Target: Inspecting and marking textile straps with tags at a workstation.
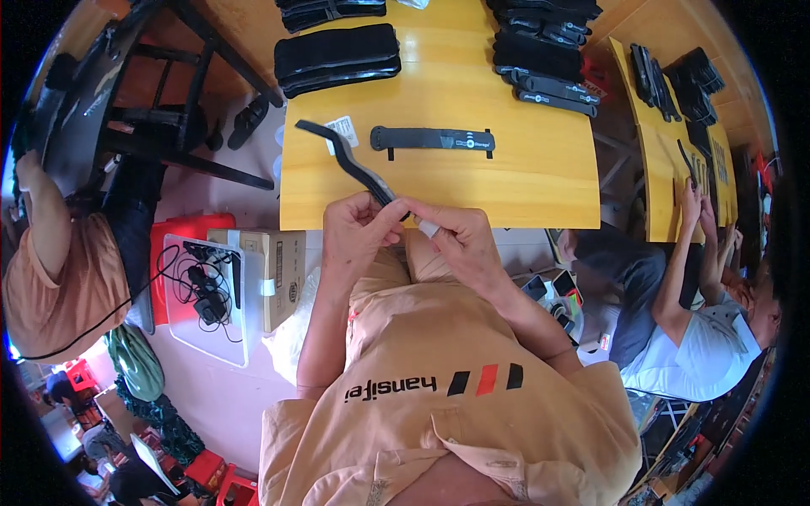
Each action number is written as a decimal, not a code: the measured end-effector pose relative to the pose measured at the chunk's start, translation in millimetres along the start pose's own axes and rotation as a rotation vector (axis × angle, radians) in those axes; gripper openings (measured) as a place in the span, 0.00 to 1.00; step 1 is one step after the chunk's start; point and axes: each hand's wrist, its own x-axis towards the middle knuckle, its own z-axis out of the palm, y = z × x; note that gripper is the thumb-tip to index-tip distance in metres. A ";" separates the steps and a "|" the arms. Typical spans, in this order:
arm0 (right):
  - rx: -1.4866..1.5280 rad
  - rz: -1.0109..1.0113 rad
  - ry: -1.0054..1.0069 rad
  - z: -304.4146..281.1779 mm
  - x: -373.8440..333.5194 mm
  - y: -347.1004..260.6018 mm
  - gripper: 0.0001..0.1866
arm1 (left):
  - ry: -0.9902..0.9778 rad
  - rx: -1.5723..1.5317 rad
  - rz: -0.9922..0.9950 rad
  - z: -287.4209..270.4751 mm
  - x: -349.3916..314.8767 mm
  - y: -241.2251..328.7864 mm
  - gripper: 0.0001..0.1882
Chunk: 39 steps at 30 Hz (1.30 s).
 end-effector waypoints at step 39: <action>0.027 -0.136 -0.568 -57.7 -24.1 -19.8 0.05 | -0.725 -0.152 -0.239 23.0 -39.3 -2.9 0.11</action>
